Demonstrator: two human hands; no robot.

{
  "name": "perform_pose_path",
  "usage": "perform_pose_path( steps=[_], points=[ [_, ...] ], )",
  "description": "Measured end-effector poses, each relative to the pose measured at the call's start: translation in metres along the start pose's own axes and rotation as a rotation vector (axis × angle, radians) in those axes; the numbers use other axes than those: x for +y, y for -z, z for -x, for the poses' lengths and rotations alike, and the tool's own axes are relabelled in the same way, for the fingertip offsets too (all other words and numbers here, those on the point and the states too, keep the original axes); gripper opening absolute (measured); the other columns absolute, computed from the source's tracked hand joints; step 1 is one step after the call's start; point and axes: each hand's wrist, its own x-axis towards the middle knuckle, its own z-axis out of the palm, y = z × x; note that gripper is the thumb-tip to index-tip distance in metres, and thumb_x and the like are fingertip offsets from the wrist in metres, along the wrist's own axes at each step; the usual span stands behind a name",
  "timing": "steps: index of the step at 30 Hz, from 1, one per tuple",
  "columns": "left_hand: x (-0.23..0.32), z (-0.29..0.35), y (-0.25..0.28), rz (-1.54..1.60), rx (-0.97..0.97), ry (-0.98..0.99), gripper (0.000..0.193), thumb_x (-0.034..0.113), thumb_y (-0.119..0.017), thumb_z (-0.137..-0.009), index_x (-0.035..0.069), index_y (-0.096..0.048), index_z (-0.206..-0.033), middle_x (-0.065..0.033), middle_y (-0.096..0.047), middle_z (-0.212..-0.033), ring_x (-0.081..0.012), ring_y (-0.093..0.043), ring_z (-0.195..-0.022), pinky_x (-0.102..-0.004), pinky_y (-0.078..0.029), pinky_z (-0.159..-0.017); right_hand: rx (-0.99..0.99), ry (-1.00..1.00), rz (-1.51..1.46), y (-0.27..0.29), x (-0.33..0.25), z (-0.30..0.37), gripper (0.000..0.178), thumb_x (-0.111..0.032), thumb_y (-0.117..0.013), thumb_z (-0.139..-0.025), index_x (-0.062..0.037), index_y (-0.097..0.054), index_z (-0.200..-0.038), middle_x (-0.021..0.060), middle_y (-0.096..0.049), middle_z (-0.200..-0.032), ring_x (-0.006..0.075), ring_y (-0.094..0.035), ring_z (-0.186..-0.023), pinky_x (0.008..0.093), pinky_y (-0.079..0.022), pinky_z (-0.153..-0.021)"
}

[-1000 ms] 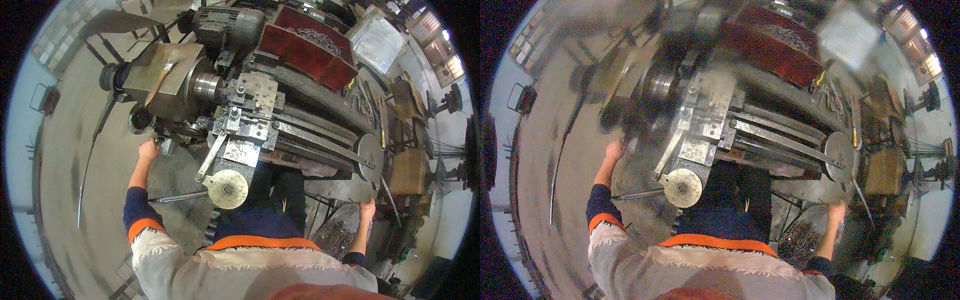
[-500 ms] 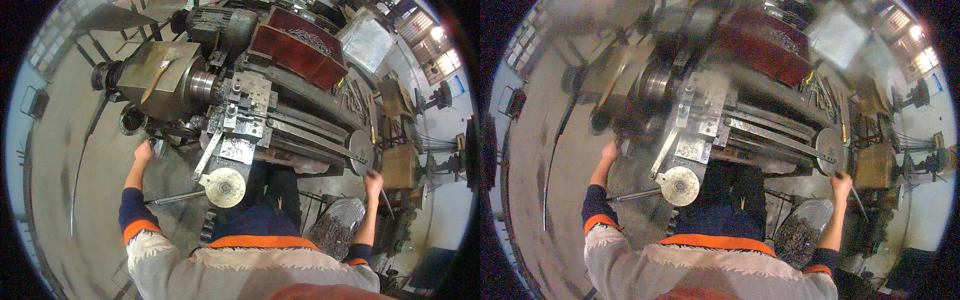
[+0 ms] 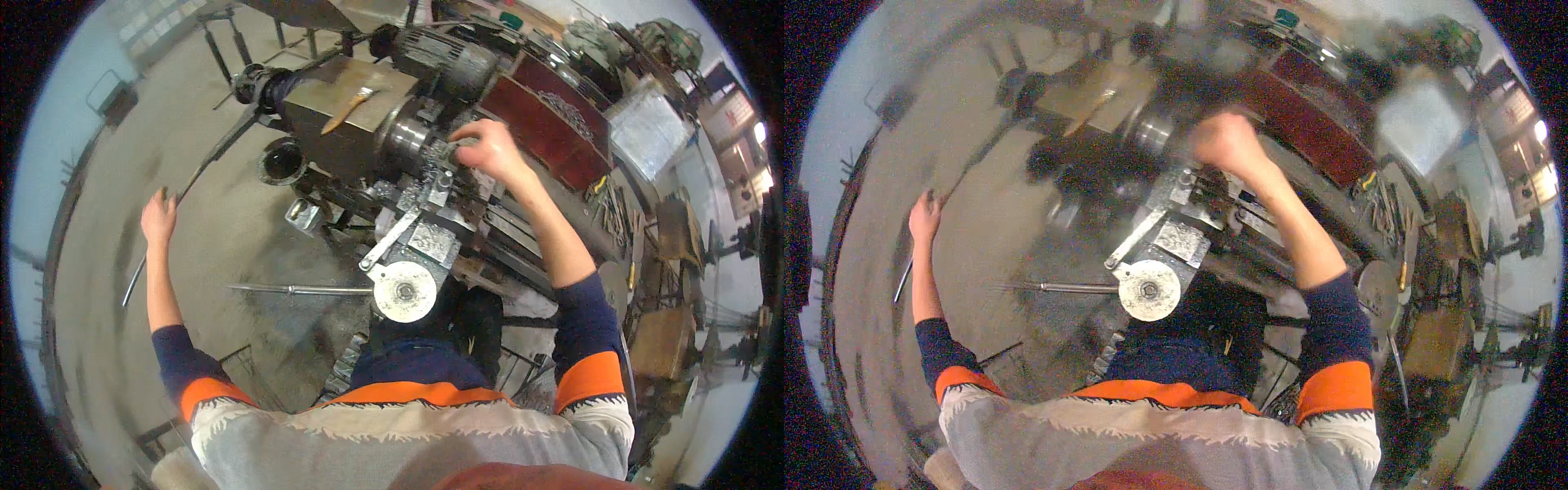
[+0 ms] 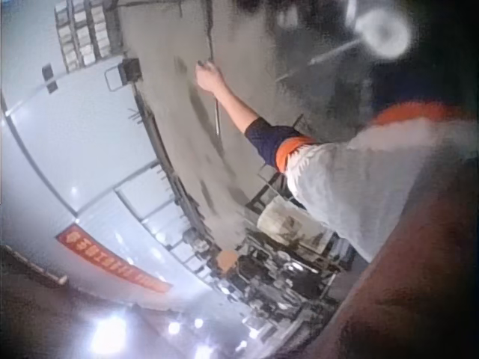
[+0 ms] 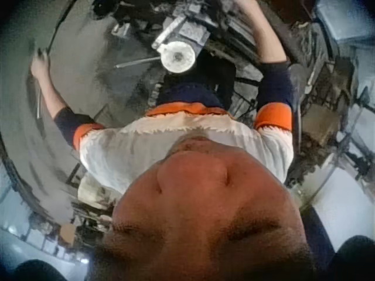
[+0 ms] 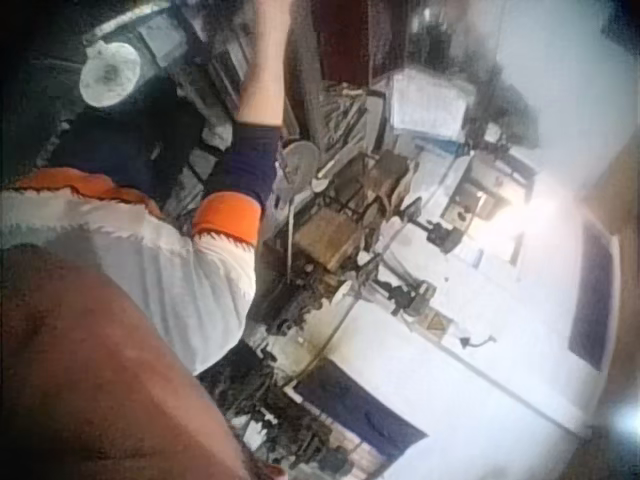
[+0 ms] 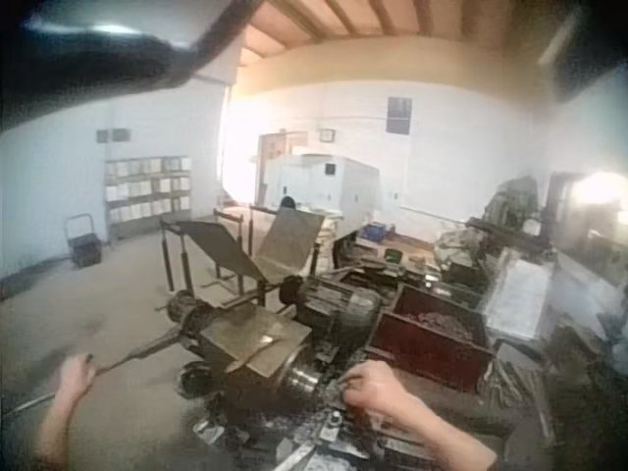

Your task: The person operates a metal lathe to machine small cylindrical metal parts. They repeatedly load a part into the chuck, engage the cutting tool, and then remove the finished part, placing it into a collection tray.

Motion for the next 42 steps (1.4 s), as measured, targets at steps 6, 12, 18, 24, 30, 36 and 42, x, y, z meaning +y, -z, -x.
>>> perform_pose_path(
  steps=[6,12,18,24,30,36,42],
  points=[
    [-0.024,0.062,-0.013,-0.104,-0.142,0.340,0.052,0.055,-0.052,-0.077,0.004,-0.061,-0.086,-0.0171,-0.062,-0.084,-0.0347,-0.060,-0.082,-0.0422,-0.047,-0.068,-0.097,-0.179,0.151,-0.056,-0.004,-0.051,0.025,-0.021,-0.059,-0.054,-0.0024,-0.066,-0.068,0.0168,-0.062,-0.065,0.0291,-0.062,-0.065,0.0335,-0.050,-0.065],
    [0.064,0.124,0.028,-0.062,-0.174,0.427,0.049,0.053,-0.056,-0.075,0.004,-0.061,-0.077,-0.0161,-0.063,-0.077,-0.0347,-0.061,-0.076,-0.0439,-0.047,-0.064,-0.053,-0.145,0.190,-0.058,-0.014,-0.047,0.024,-0.021,-0.059,-0.053,0.0008,-0.064,-0.063,0.0191,-0.060,-0.064,0.0313,-0.062,-0.066,0.0351,-0.050,-0.065],
    [0.099,0.134,0.044,0.027,-0.293,0.313,0.038,0.041,-0.062,-0.073,0.003,-0.061,-0.076,-0.0183,-0.062,-0.076,-0.0340,-0.061,-0.074,-0.0419,-0.048,-0.065,-0.059,-0.085,0.211,-0.053,-0.004,-0.047,0.025,-0.020,-0.059,-0.054,0.0012,-0.064,-0.067,0.0220,-0.060,-0.070,0.0330,-0.062,-0.069,0.0365,-0.050,-0.066],
    [0.179,0.085,0.088,0.853,-0.232,-0.016,0.031,0.029,-0.059,-0.081,-0.002,-0.060,-0.089,-0.0135,-0.064,-0.076,-0.0200,-0.063,-0.068,-0.0318,-0.048,-0.062,0.139,0.233,-0.246,-0.002,-0.040,0.005,0.032,-0.021,-0.057,-0.052,-0.0041,-0.068,-0.077,0.0156,-0.063,-0.084,0.0279,-0.060,-0.085,0.0333,-0.047,-0.076],
    [0.353,0.073,0.094,1.807,-0.899,-0.127,0.035,0.030,-0.048,-0.090,-0.003,-0.060,-0.090,-0.0106,-0.064,-0.078,-0.0170,-0.062,-0.067,-0.0276,-0.049,-0.064,0.360,0.486,-0.335,-0.021,-0.068,0.054,0.030,-0.015,-0.063,-0.056,-0.0065,-0.068,-0.084,0.0117,-0.064,-0.096,0.0289,-0.057,-0.096,0.0357,-0.044,-0.083],
    [0.402,0.090,0.072,2.014,-0.876,-0.099,0.028,0.027,-0.052,-0.089,0.001,-0.062,-0.087,-0.0054,-0.063,-0.074,-0.0120,-0.060,-0.061,-0.0236,-0.047,-0.056,0.567,0.404,-0.154,-0.023,-0.063,0.079,0.030,-0.004,-0.060,-0.052,-0.0056,-0.066,-0.082,0.0113,-0.063,-0.094,0.0284,-0.057,-0.090,0.0347,-0.047,-0.077],
    [0.385,0.080,0.096,1.348,-0.733,-0.534,0.031,0.025,-0.053,-0.088,-0.003,-0.062,-0.078,-0.0024,-0.059,-0.062,-0.0072,-0.054,-0.053,-0.0221,-0.043,-0.050,0.299,0.386,-0.112,-0.020,-0.055,0.082,0.025,-0.009,-0.060,-0.050,-0.0063,-0.065,-0.074,0.0084,-0.061,-0.079,0.0266,-0.054,-0.071,0.0346,-0.046,-0.062]
  ],
)
